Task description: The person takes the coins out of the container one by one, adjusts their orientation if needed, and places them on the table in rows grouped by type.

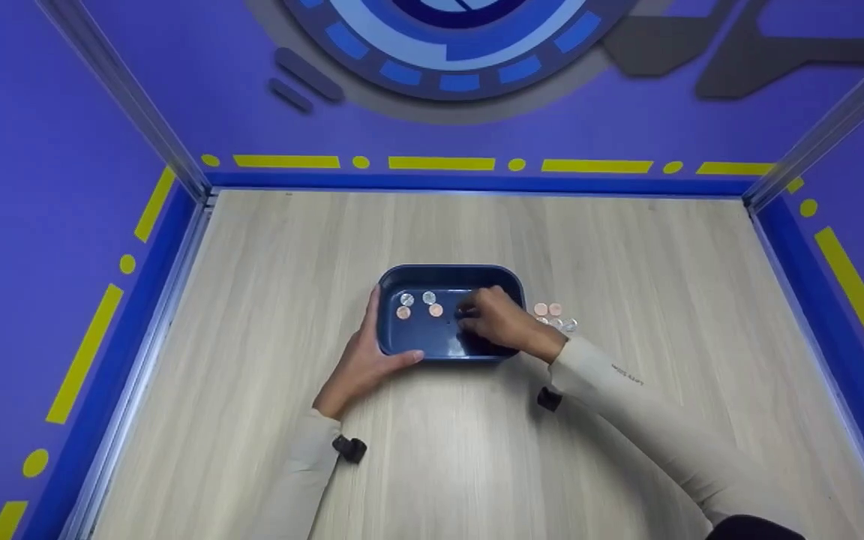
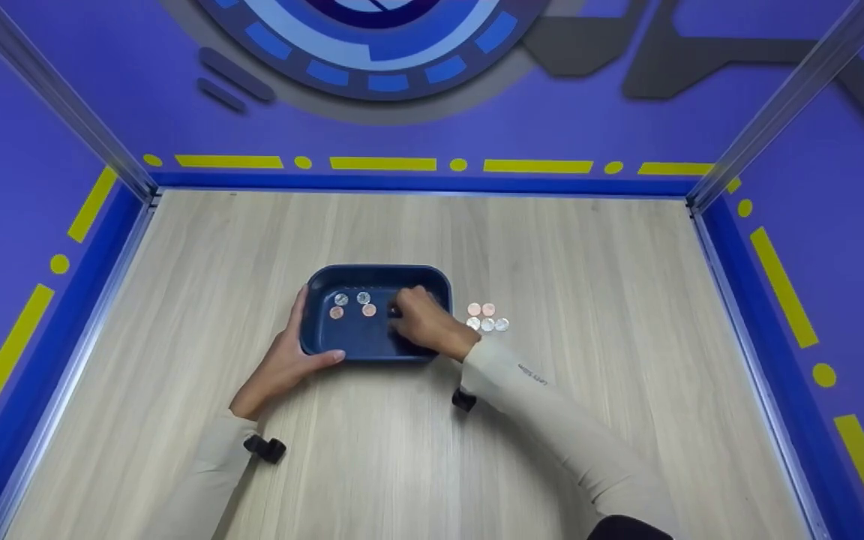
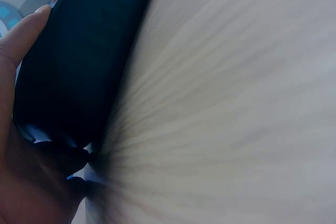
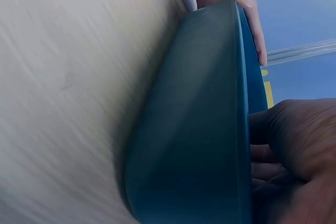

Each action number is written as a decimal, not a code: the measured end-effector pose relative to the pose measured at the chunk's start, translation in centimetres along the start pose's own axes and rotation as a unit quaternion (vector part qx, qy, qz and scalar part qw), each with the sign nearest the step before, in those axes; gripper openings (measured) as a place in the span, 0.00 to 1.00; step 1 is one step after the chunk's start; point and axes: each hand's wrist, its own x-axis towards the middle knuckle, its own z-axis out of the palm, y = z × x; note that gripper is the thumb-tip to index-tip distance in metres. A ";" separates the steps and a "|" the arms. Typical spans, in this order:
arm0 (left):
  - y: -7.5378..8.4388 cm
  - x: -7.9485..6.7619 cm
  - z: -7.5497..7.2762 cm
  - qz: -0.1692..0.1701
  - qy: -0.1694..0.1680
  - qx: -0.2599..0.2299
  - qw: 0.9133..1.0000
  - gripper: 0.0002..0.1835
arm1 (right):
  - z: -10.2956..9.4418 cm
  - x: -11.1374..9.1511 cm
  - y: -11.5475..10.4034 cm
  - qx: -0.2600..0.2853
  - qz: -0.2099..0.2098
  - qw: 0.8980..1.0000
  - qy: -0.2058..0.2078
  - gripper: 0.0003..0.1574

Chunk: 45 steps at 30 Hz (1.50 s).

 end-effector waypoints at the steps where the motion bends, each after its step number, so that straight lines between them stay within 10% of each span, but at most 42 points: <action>1: 0.0 0.0 0.0 0.000 0.000 -0.001 1.000 0.79 | 0.1 0.1 0.1 0.004 0.002 1.000 0.006 0.10; 20: 0.2 0.0 0.1 -0.007 -0.001 -0.003 1.000 0.77 | 0.3 1.0 0.2 -0.048 0.047 0.996 0.058 0.04; 45: -0.1 0.0 0.0 -0.008 0.001 0.004 1.000 0.79 | 0.8 0.6 -0.6 -0.056 0.064 0.996 0.007 0.07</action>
